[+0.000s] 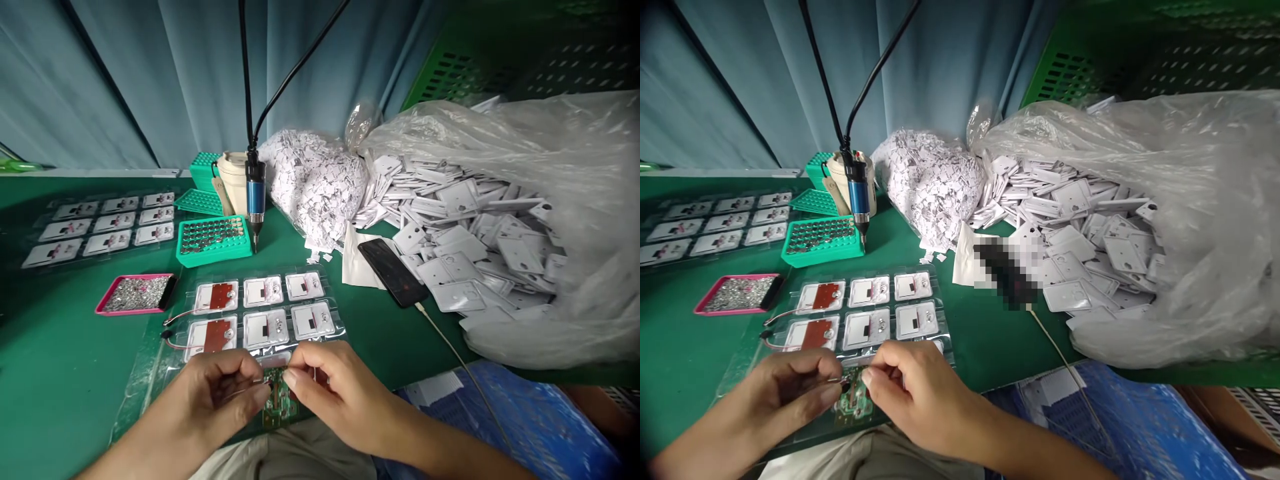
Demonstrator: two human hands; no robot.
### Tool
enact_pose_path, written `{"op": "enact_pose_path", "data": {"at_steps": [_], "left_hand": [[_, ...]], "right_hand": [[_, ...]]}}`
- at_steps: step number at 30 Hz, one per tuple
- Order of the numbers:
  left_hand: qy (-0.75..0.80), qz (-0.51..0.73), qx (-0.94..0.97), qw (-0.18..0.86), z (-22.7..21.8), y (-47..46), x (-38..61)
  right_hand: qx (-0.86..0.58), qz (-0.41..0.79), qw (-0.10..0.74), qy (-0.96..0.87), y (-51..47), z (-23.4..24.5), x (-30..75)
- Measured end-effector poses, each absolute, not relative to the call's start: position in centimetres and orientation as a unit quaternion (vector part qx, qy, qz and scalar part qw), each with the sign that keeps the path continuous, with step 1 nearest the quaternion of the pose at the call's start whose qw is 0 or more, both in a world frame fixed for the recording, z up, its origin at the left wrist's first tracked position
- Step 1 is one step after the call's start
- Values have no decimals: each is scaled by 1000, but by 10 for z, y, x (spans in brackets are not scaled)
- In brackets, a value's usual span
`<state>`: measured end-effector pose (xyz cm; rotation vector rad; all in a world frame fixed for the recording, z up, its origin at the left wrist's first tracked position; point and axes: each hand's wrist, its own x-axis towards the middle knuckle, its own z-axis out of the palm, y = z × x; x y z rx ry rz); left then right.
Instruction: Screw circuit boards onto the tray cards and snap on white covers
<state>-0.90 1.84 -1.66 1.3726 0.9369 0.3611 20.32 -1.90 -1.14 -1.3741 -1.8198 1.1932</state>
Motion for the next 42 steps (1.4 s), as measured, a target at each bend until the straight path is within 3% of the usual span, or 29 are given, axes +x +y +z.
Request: {"op": "enact_pose_path", "data": {"at_steps": [6, 16, 20, 25, 28, 33, 35, 38, 42], "left_hand": [[374, 159, 539, 738, -17, 26, -5], [389, 165, 537, 730, -9, 44, 14], [389, 195, 629, 644, -4, 46, 19], [284, 207, 823, 447, 2, 27, 4], [261, 218, 878, 336, -3, 17, -8], [325, 162, 919, 157, -25, 31, -14], [327, 132, 933, 76, -31, 42, -13], [322, 110, 940, 25, -37, 53, -11], [315, 106, 942, 37, -42, 56, -10]], "right_hand": [[-487, 525, 314, -623, -20, -17, 209], [-519, 605, 329, -507, -10, -29, 219], [-509, 651, 280, -488, 0, -29, 224], [-447, 720, 201, -491, -2, -22, 229], [-456, 603, 207, -621, -4, -19, 228], [-410, 116, 278, -861, 16, -32, 219], [-392, -1, 265, -881, 27, -39, 213], [-384, -59, 233, -892, 38, -46, 206], [-389, -68, 201, -896, 39, -52, 202]]}}
